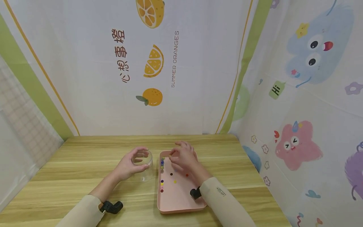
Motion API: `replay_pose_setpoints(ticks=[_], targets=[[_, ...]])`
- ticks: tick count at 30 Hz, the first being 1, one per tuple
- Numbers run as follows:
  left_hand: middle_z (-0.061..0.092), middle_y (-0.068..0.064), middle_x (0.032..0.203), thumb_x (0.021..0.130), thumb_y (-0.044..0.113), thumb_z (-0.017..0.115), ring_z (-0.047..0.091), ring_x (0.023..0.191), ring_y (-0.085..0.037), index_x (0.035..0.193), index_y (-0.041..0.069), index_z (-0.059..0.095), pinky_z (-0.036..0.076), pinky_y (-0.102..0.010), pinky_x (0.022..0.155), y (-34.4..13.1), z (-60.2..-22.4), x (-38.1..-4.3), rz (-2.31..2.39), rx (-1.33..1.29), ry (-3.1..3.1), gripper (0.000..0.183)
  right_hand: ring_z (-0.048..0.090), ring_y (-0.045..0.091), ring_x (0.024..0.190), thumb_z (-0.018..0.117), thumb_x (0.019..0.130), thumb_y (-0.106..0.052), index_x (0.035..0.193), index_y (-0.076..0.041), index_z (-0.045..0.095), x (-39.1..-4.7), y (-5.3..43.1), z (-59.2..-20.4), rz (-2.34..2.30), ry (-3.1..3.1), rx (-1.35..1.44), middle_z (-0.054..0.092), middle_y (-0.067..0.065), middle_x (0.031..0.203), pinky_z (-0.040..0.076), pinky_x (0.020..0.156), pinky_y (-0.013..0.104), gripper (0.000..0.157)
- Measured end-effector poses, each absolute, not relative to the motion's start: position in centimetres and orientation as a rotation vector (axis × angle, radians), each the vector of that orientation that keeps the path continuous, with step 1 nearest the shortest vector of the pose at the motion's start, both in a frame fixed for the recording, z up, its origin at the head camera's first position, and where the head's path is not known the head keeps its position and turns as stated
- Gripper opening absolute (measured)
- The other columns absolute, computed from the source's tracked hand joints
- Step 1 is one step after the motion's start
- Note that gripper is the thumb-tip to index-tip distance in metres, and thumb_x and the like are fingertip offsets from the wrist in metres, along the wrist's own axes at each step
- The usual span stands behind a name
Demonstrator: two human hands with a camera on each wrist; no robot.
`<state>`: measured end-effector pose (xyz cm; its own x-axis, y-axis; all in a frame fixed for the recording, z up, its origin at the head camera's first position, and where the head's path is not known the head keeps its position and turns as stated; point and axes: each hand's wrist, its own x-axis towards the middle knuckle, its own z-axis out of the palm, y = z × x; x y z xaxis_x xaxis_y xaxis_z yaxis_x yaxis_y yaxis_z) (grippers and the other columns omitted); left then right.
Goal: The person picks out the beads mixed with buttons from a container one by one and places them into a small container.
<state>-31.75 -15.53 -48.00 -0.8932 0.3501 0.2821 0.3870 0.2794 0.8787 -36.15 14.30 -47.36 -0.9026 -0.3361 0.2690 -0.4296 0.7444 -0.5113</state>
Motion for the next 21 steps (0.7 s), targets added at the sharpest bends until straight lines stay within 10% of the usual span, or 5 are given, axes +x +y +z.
replay_pose_setpoints(ticks=[21], targets=[[0.067,-0.018,0.143,0.091,0.019,0.089,0.063,0.137,-0.042,0.150,0.010,0.056,0.051,-0.066,0.115,-15.43,-48.01,-31.73,-1.722,-0.694,-2.490,0.068,0.041,0.053,0.149,0.088,0.087,-0.012,0.101,-0.011,0.077,-36.61,14.20,-47.26,0.682,-2.134,0.773,0.059,0.027,0.152,0.025,0.118,0.081,0.017]])
